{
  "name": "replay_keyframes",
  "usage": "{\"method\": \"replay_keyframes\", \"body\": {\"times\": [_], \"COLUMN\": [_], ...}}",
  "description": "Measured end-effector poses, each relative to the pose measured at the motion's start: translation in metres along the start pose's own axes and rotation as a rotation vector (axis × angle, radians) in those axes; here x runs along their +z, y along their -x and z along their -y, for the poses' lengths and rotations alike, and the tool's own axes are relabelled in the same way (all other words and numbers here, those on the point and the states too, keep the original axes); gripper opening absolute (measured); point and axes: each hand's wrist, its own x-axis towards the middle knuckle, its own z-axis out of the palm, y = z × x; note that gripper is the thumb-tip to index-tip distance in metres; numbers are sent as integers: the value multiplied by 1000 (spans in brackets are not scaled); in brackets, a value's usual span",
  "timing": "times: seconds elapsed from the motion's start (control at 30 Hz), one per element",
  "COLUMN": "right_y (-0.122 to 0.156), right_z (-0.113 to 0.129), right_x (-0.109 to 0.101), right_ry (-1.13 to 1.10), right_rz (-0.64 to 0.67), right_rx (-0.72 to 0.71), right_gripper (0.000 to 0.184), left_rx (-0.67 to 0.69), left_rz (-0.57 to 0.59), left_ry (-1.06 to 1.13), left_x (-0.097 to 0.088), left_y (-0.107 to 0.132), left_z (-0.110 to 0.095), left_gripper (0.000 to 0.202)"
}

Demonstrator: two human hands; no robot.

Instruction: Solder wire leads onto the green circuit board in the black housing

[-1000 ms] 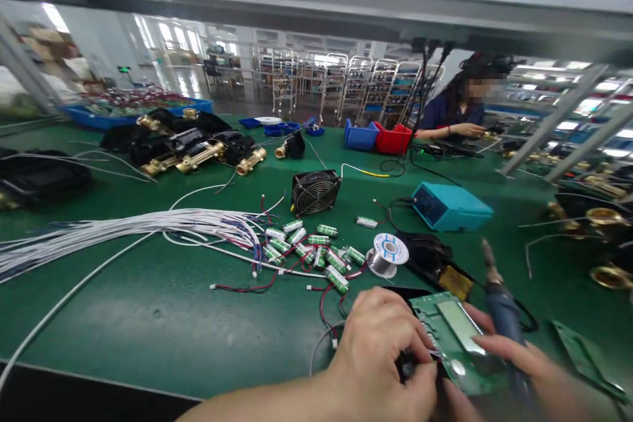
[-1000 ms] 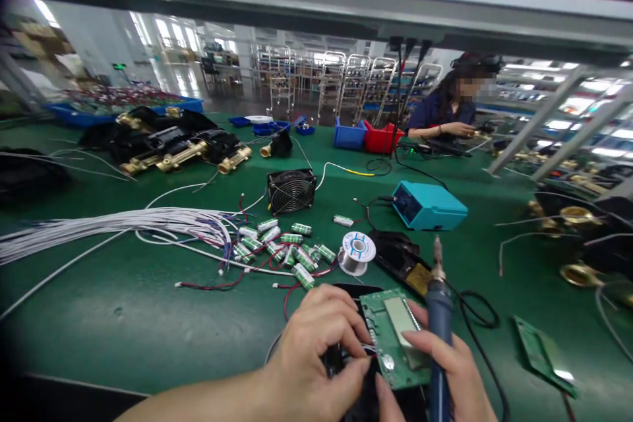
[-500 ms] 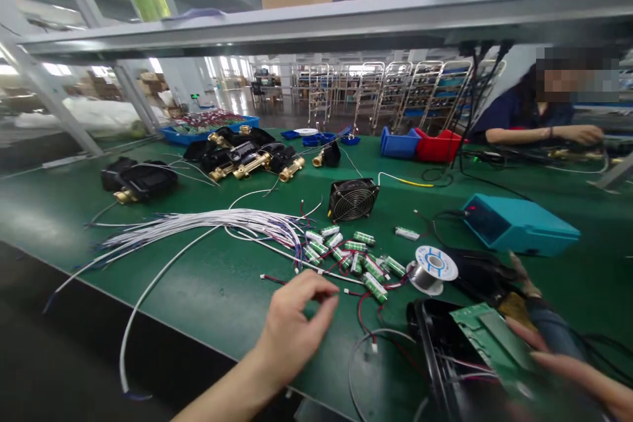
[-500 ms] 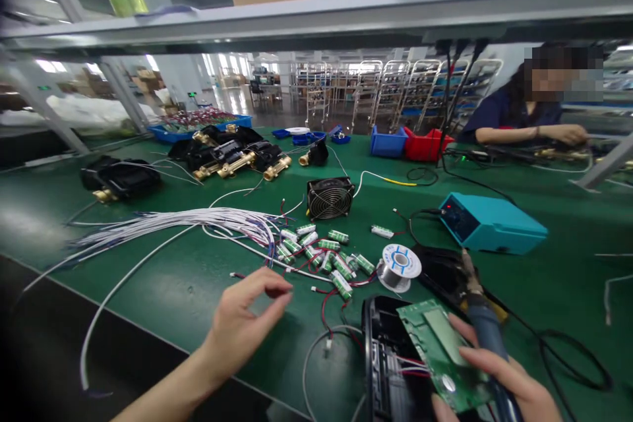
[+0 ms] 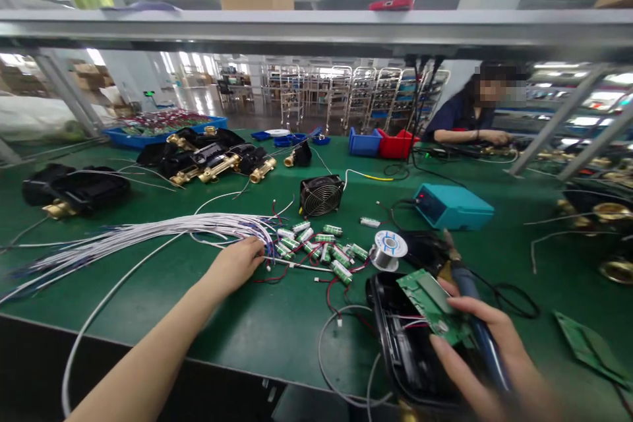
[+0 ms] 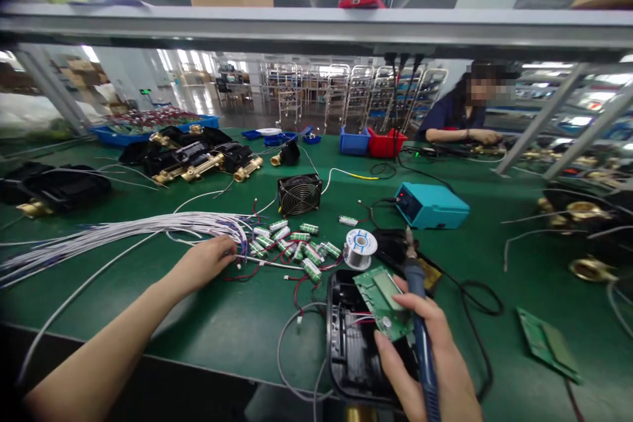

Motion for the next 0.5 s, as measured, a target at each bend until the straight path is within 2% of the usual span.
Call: {"method": "replay_keyframes", "body": {"times": [0.1,0.3,0.37,0.5], "right_y": [0,2,1,1], "right_z": [-4,-6,-9,-19], "right_x": [-2,-1,-1,0], "right_ry": [59,48,65,97], "right_rz": [18,20,27,45], "right_rx": [-50,-4,-27,-86], "right_gripper": [33,33,32,33], "left_rx": [23,-24,-49,-141], "left_rz": [-107,-536,-665,-829], "left_ry": [4,34,70,233], "left_x": [-9,-52,-65,-87], "left_y": [-11,-17,-17,-16], "left_z": [-2,-14,-20,-33], "left_gripper": [16,23,22,19]}}
